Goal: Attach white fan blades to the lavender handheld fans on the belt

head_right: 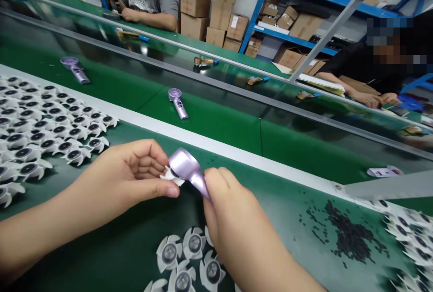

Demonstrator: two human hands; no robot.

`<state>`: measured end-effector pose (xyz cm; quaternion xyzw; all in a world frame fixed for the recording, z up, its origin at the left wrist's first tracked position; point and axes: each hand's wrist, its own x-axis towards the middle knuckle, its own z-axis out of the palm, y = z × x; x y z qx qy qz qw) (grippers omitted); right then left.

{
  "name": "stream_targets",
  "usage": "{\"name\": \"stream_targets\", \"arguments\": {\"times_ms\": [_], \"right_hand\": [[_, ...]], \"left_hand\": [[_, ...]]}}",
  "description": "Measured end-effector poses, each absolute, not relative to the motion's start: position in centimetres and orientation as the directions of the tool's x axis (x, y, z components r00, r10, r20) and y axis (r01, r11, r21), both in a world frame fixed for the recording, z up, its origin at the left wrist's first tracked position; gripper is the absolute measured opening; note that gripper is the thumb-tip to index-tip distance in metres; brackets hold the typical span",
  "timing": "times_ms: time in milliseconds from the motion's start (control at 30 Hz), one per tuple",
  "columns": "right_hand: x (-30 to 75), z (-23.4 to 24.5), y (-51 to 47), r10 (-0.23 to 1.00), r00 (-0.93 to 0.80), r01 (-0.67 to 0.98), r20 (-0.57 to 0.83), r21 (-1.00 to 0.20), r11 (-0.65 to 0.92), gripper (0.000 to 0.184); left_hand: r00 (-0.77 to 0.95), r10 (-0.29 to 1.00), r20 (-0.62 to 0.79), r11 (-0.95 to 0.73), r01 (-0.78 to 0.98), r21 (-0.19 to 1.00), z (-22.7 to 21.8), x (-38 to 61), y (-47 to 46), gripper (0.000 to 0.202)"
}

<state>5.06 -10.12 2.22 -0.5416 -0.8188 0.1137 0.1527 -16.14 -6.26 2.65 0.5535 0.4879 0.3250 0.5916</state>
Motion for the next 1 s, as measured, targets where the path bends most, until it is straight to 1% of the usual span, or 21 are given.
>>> {"name": "stream_targets", "arguments": {"times_ms": [100, 200, 333, 400, 500, 533, 600, 633, 667, 700, 767, 800, 833, 900, 933, 1000], "right_hand": [[5.3, 2.4, -10.0, 0.898, -0.418, 0.861, 0.138, -0.256, 0.440, 0.016], [5.5, 2.4, -9.8, 0.878, -0.457, 0.853, 0.140, -0.211, 0.477, 0.016], [5.8, 2.1, -9.6, 0.852, -0.512, 0.838, 0.111, -0.151, 0.524, 0.015], [5.7, 2.0, -9.6, 0.845, -0.529, 0.827, 0.080, -0.173, 0.534, 0.015], [5.4, 2.3, -9.8, 0.857, -0.513, 0.814, 0.048, -0.288, 0.504, 0.014], [5.3, 2.6, -9.8, 0.862, -0.506, 0.804, 0.042, -0.340, 0.488, 0.017], [5.6, 3.1, -9.4, 0.883, -0.467, 0.799, 0.044, -0.405, 0.443, 0.022], [6.1, 3.4, -8.9, 0.906, -0.421, 0.825, 0.048, -0.396, 0.404, 0.023], [6.8, 3.5, -8.2, 0.935, -0.352, 0.874, 0.052, -0.339, 0.348, 0.024], [7.8, 3.5, -7.1, 0.963, -0.262, 0.931, 0.057, -0.249, 0.268, 0.027], [10.5, 3.0, -4.5, 0.995, -0.066, 0.997, 0.078, -0.040, 0.069, 0.031], [12.1, 2.5, -3.0, 0.996, 0.009, 1.000, 0.087, 0.028, -0.012, 0.033], [13.8, 2.0, -1.6, 0.994, 0.057, 0.996, 0.089, 0.060, -0.062, 0.035], [16.9, 0.9, 0.7, 0.991, 0.111, 0.989, 0.078, 0.090, -0.118, 0.035], [18.3, 0.5, 1.3, 0.991, 0.116, 0.988, 0.071, 0.097, -0.122, 0.035], [20.3, 0.1, 1.5, 0.993, 0.094, 0.989, 0.071, 0.106, -0.101, 0.035]], "left_hand": [[0.313, 0.908, -0.277, 0.230, 0.179, 0.956, 2.5, -16.2, -6.1, 0.045], [0.352, 0.875, -0.332, 0.312, 0.114, 0.943, 2.3, -16.4, -5.9, 0.051], [0.441, 0.824, -0.355, 0.381, 0.033, 0.924, 1.9, -16.6, -5.6, 0.052], [0.472, 0.804, -0.362, 0.416, -0.011, 0.909, 1.8, -16.7, -5.6, 0.049], [0.518, 0.753, -0.405, 0.510, -0.071, 0.857, 1.7, -16.6, -5.7, 0.046], [0.531, 0.733, -0.425, 0.539, -0.072, 0.839, 1.7, -16.6, -5.7, 0.048], [0.533, 0.707, -0.465, 0.555, -0.009, 0.832, 1.7, -16.6, -5.6, 0.061], [0.510, 0.721, -0.470, 0.519, 0.053, 0.853, 1.7, -16.6, -5.5, 0.069], [0.483, 0.745, -0.460, 0.453, 0.139, 0.881, 1.8, -16.5, -5.5, 0.073], [0.462, 0.770, -0.440, 0.365, 0.246, 0.898, 1.9, -16.4, -5.4, 0.074], [0.476, 0.787, -0.394, 0.158, 0.462, 0.873, 2.2, -16.2, -5.7, 0.064], [0.514, 0.772, -0.375, 0.043, 0.546, 0.837, 2.3, -16.0, -5.9, 0.058], [0.557, 0.749, -0.359, -0.068, 0.603, 0.795, 2.3, -15.9, -6.1, 0.052], [0.620, 0.721, -0.309, -0.241, 0.643, 0.727, 2.2, -15.7, -6.6, 0.045], [0.641, 0.712, -0.286, -0.297, 0.644, 0.704, 2.1, -15.7, -6.7, 0.043], [0.665, 0.695, -0.272, -0.352, 0.645, 0.678, 1.6, -15.9, -6.5, 0.037]]}}
